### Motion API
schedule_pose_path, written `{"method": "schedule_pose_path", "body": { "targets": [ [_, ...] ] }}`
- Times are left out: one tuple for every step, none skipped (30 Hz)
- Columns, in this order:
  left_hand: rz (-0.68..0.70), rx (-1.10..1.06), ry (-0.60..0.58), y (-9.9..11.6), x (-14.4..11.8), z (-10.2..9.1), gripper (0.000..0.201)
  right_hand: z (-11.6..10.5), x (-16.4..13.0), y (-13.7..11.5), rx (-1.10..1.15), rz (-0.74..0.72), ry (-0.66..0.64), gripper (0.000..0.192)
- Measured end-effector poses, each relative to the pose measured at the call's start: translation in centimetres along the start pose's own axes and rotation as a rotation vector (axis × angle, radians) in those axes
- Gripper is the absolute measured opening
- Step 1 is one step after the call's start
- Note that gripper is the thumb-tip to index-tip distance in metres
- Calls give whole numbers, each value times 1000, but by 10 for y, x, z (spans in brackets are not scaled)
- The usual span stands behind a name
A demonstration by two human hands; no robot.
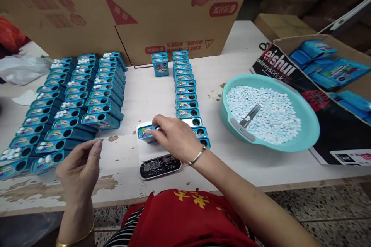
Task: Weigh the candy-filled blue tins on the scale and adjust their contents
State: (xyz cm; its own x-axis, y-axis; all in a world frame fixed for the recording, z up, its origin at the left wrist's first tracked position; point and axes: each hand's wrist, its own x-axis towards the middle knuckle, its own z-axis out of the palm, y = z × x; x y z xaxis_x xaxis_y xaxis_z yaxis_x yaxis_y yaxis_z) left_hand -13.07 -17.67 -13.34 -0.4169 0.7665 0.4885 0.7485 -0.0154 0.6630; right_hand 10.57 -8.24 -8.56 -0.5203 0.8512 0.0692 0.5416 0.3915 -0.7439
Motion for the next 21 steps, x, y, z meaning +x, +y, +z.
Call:
{"method": "schedule_pose_path", "body": {
  "targets": [
    [9,1,-8,0,0,1,13,0,5,2,-20,-1,13,21],
    [13,3,-13,0,-1,2,13,-1,7,4,-18,-2,42,26],
    [11,5,-18,-1,-1,2,12,-2,9,5,12,-3,84,29],
    [3,7,-22,-3,-1,3,12,-4,9,7,67,-6,125,32],
    [-10,6,-24,-4,-1,3,12,-5,9,7,143,-9,154,35],
    [-22,3,-28,-6,-1,4,11,-5,9,8,229,-12,168,40],
    [-31,-1,-31,-7,-1,5,12,-3,8,8,312,-14,172,45],
    [-34,-7,-34,-7,-1,7,12,0,8,8,386,-15,167,48],
    [-31,-14,-39,-7,-1,8,12,5,8,8,448,-18,164,50],
    [-24,-20,-45,-7,-1,10,12,11,9,8,498,-25,169,51],
    [-17,-25,-51,-6,-1,12,12,17,10,8,535,-34,180,51],
    [-13,-29,-55,-6,-1,13,12,23,11,9,558,-47,198,52],
    [-11,-31,-63,-5,-1,14,12,26,11,10,566,-63,222,52],
    [-14,-30,-69,-5,-2,14,13,27,11,10,554,-80,257,53],
    [-20,-29,-74,-5,-2,14,13,25,10,10,521,-93,304,53],
    [-25,-28,-75,-5,-2,14,13,19,8,10,467,-98,364,52],
    [-31,-26,-74,-5,-2,13,14,10,4,10,396,-95,434,51],
    [-38,-24,-72,-6,-1,12,14,-1,0,9,317,-88,512,49],
    [-47,-20,-70,-6,-1,11,15,-14,-5,8,235,-75,596,47],
    [-56,-17,-69,-6,-1,10,15,-28,-12,9,156,-59,679,45],
    [-64,-17,-72,-6,-1,10,16,-43,-19,11,77,-44,766,43]
  ]
}}
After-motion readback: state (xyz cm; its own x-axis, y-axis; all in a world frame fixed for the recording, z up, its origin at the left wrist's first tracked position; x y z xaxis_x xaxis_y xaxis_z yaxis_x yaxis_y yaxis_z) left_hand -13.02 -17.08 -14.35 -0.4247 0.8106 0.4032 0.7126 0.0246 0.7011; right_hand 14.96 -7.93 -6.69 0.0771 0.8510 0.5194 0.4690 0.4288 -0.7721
